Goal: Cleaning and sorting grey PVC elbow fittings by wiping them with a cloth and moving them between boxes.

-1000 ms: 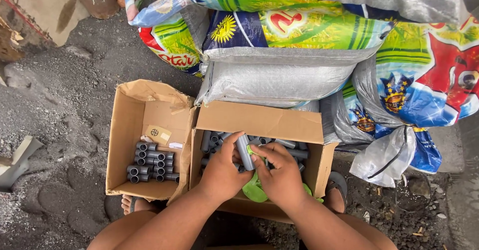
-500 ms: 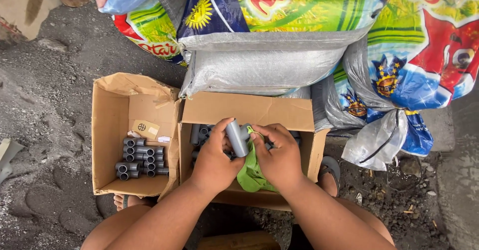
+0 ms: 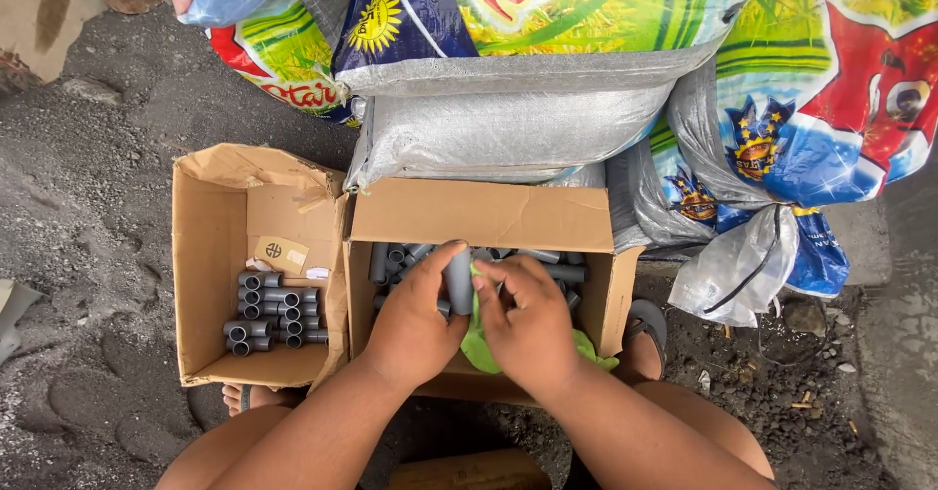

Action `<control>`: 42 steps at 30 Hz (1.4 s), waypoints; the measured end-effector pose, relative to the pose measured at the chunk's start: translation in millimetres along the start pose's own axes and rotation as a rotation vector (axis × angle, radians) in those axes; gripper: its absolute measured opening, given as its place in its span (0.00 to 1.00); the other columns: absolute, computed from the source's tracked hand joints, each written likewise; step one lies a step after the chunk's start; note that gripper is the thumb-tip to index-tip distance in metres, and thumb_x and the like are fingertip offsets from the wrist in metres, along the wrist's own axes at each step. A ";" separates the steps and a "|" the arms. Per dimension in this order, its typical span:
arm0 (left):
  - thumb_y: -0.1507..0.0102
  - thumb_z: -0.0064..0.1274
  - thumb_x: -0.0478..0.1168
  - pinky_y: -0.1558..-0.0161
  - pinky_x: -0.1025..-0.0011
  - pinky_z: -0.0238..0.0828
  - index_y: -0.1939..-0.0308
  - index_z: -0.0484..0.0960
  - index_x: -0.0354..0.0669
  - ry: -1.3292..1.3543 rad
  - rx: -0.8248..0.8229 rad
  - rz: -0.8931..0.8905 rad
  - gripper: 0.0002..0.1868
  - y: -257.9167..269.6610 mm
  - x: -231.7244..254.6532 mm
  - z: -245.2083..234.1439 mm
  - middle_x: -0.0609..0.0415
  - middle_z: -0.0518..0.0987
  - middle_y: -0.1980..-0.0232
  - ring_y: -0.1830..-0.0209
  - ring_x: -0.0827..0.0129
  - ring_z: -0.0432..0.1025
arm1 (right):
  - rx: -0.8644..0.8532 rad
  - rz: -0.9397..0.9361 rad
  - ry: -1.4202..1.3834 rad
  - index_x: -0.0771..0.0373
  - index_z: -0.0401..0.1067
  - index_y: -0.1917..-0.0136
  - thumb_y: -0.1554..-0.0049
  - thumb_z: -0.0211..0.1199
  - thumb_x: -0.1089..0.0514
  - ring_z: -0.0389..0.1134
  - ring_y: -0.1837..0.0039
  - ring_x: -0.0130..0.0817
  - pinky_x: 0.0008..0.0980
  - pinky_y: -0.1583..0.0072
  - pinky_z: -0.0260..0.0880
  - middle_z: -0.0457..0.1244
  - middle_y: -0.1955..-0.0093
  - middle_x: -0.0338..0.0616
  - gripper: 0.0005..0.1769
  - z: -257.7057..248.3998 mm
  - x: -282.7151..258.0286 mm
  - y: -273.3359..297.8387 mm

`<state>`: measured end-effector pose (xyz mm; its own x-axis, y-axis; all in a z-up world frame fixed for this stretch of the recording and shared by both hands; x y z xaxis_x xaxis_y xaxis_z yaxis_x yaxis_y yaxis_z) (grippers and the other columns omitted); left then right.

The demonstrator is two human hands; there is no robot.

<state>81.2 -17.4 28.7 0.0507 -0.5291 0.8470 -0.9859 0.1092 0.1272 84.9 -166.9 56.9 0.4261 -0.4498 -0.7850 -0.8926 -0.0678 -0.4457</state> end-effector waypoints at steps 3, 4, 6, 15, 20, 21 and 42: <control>0.43 0.57 0.29 0.52 0.53 0.81 0.26 0.61 0.46 0.008 -0.001 -0.024 0.41 1.6 -1.9 -1.7 0.36 0.77 0.46 0.48 0.44 0.79 | 0.008 0.012 0.021 0.62 0.82 0.52 0.45 0.69 0.66 0.69 0.69 0.40 0.35 0.65 0.71 0.69 0.64 0.47 0.07 4.0 8.6 -0.2; 0.43 0.57 0.29 0.52 0.53 0.81 0.26 0.61 0.46 0.007 -0.002 -0.025 0.41 2.1 -0.8 -1.6 0.36 0.77 0.46 0.48 0.44 0.79 | 0.008 0.014 0.021 0.62 0.82 0.52 0.45 0.69 0.66 0.69 0.69 0.40 0.35 0.65 0.71 0.69 0.64 0.47 0.07 2.4 11.4 -2.5; 0.44 0.58 0.30 0.51 0.53 0.81 0.25 0.62 0.46 -0.023 0.000 -0.021 0.43 2.3 2.5 -1.9 0.36 0.76 0.45 0.48 0.44 0.78 | 0.023 0.076 -0.012 0.66 0.79 0.53 0.44 0.67 0.67 0.69 0.70 0.38 0.33 0.67 0.69 0.68 0.64 0.48 0.05 -1.9 20.0 -8.7; 0.44 0.57 0.34 0.47 0.64 0.72 0.26 0.62 0.53 0.036 0.000 -0.028 0.41 -0.7 -15.1 7.2 0.51 0.76 0.34 0.43 0.58 0.77 | -0.177 -0.062 0.002 0.60 0.77 0.48 0.39 0.65 0.61 0.68 0.57 0.33 0.31 0.55 0.70 0.68 0.59 0.41 0.05 10.3 6.6 4.1; 0.46 0.60 0.34 0.46 0.65 0.70 0.25 0.60 0.53 0.062 -0.032 -0.054 0.45 1.9 -13.7 8.8 0.52 0.73 0.32 0.44 0.60 0.74 | -0.128 0.115 0.089 0.57 0.77 0.48 0.39 0.62 0.58 0.66 0.56 0.34 0.33 0.52 0.67 0.64 0.58 0.39 0.06 11.7 21.8 9.5; 0.46 0.58 0.33 0.39 0.64 0.67 0.24 0.58 0.50 0.096 -0.035 -0.024 0.46 2.0 -13.3 9.1 0.49 0.70 0.27 0.33 0.56 0.70 | -0.135 0.037 0.081 0.57 0.76 0.50 0.39 0.61 0.61 0.69 0.55 0.38 0.35 0.51 0.68 0.65 0.57 0.43 0.05 13.6 14.5 12.0; 0.34 0.49 0.39 0.36 0.48 0.71 0.24 0.63 0.42 0.090 -0.196 -0.101 0.34 -3.7 -0.2 0.0 0.37 0.66 0.28 0.29 0.41 0.66 | -0.091 -0.025 0.091 0.57 0.82 0.53 0.44 0.70 0.61 0.70 0.67 0.42 0.37 0.62 0.71 0.68 0.65 0.44 0.04 4.4 26.9 -7.4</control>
<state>84.9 -17.7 28.1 0.1699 -0.4695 0.8664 -0.9257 0.2254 0.3037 103.6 -174.5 37.2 0.4366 -0.5259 -0.7299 -0.8935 -0.1586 -0.4202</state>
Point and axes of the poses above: each hand's wrist, its own y-axis away from the middle knuckle, its own z-axis out of the palm, x = y × z, the point moved 5 cm from there along -y, towards the middle knuckle
